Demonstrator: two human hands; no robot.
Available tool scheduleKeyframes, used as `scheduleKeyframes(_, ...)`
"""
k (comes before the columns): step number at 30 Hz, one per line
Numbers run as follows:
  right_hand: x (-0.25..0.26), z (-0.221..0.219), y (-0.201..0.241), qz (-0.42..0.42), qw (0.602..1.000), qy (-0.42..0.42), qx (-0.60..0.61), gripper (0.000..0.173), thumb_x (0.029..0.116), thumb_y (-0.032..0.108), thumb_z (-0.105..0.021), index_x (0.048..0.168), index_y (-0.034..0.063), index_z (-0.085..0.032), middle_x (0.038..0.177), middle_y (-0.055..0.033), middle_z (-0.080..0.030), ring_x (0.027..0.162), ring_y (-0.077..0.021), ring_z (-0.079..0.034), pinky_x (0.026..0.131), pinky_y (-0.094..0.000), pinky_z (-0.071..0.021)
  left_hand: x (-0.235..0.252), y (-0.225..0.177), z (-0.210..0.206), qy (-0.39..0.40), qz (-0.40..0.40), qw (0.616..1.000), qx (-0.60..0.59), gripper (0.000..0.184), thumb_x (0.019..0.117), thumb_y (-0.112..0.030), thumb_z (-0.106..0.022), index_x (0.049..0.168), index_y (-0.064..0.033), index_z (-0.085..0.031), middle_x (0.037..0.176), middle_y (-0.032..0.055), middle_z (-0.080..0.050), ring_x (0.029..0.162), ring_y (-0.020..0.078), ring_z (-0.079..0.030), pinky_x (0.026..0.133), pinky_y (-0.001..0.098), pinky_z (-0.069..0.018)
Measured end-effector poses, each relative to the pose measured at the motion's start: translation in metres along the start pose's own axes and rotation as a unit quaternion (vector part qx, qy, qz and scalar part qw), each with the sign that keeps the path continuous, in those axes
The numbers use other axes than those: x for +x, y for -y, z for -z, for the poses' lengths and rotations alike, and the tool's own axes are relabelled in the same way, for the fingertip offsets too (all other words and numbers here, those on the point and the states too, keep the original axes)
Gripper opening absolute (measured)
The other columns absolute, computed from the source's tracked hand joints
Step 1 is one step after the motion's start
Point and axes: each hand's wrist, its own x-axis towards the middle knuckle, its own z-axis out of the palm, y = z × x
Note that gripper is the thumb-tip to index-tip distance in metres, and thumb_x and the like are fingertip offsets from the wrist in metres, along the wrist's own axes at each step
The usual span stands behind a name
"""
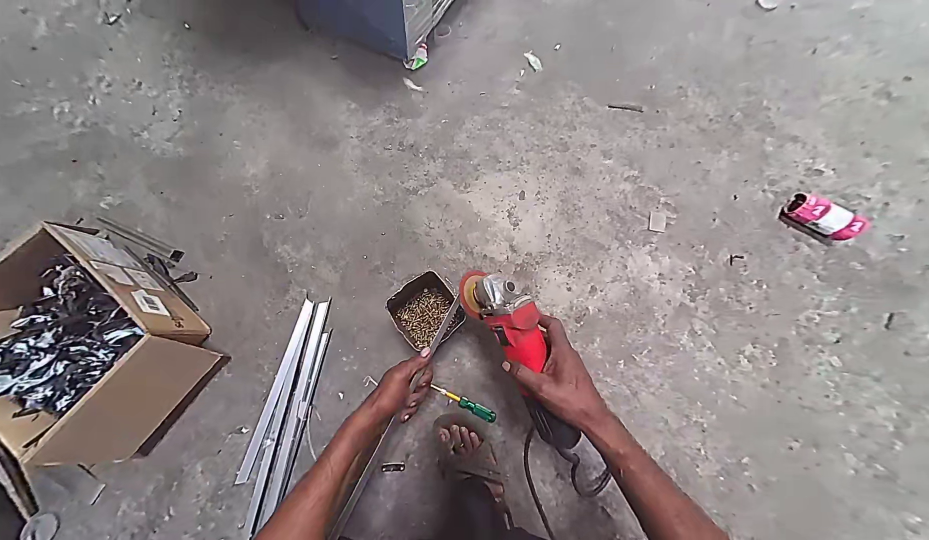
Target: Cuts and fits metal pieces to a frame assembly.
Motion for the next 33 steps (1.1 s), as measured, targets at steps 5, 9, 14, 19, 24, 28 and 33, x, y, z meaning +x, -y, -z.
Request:
scheduleKeyframes(5,0.006,-0.002,0.0,-0.007,1.0,0.007,-0.014,0.084,0.0743,0.038,-0.082,0.144,0.0117,-0.043,0.105,0.0008,-0.073,0.089,-0.0088,-0.073,0.077,-0.0332,-0.0632,-0.001,-0.002,0.005,0.015,0.001,1.0,-0.024,0.055,0.1085,-0.054,-0.025,0.077,-0.0166,-0.049,0.054,-0.0061,-0.038,0.037,0.0046,-0.032,0.034,0.0198,-0.0322)
scheduleKeyframes(9,0.015,-0.001,-0.012,-0.031,0.999,0.0,-0.034,0.084,0.074,0.038,-0.082,0.143,0.0116,-0.043,0.103,-0.0002,-0.073,0.086,-0.0097,-0.072,0.076,-0.0348,-0.0625,-0.001,-0.007,0.01,0.038,0.015,0.996,-0.075,0.054,0.1099,-0.051,-0.022,0.078,-0.0157,-0.049,0.056,-0.0053,-0.04,0.037,0.0047,-0.035,0.034,0.0186,-0.0343)
scheduleKeyframes(14,0.01,-0.006,-0.037,-0.1,0.969,0.005,0.224,0.077,0.0778,0.034,-0.084,0.138,0.0067,-0.045,0.107,-0.0126,-0.072,0.087,-0.0236,-0.074,0.075,-0.0399,-0.0653,0.0,-0.003,0.011,0.061,0.003,0.993,-0.098,0.059,0.1085,-0.054,-0.019,0.079,-0.015,-0.051,0.059,-0.0036,-0.045,0.041,0.0067,-0.042,0.038,0.0205,-0.0388)
scheduleKeyframes(19,-0.001,-0.003,-0.063,-0.147,0.903,0.033,0.403,0.076,0.0846,0.058,-0.074,0.132,0.0035,-0.052,0.096,-0.0173,-0.072,0.076,-0.0285,-0.074,0.066,-0.0446,-0.0648,0.001,-0.001,0.012,0.082,0.003,0.99,-0.111,0.062,0.1078,-0.055,-0.017,0.077,-0.0155,-0.052,0.06,-0.0034,-0.048,0.043,0.0064,-0.043,0.039,0.02,-0.0386)
scheduleKeyframes(24,-0.009,-0.004,-0.085,-0.169,0.804,0.069,0.566,0.064,0.085,0.051,-0.074,0.128,0.0073,-0.056,0.101,-0.0204,-0.073,0.078,-0.0303,-0.075,0.064,-0.0426,-0.0641,0.001,0.0,0.01,0.074,-0.003,0.993,-0.096,0.062,0.1077,-0.056,-0.017,0.081,-0.0142,-0.054,0.06,-0.0031,-0.049,0.044,0.007,-0.046,0.04,0.0206,-0.0405)
scheduleKeyframes(28,-0.001,-0.001,-0.108,-0.199,0.722,0.106,0.655,0.06,0.0812,0.05,-0.077,0.122,0.0094,-0.063,0.1,-0.0173,-0.073,0.075,-0.026,-0.073,0.063,-0.0397,-0.0631,-0.005,-0.002,0.006,0.062,-0.025,0.997,-0.031,0.07,0.1066,-0.059,-0.011,0.096,-0.0105,-0.061,0.06,-0.0029,-0.052,0.047,0.0071,-0.048,0.045,0.0219,-0.0424)
scheduleKeyframes(33,0.026,0.007,-0.138,-0.177,0.676,0.144,0.701,0.058,0.0783,0.048,-0.08,0.119,0.009,-0.067,0.091,-0.0129,-0.071,0.072,-0.0222,-0.072,0.061,-0.037,-0.0619,-0.034,-0.016,0.006,0.098,-0.051,0.994,0.009,0.083,0.1055,-0.06,-0.006,0.13,-0.0064,-0.064,0.063,-0.0011,-0.057,0.049,0.0076,-0.051,0.049,0.0232,-0.0472)
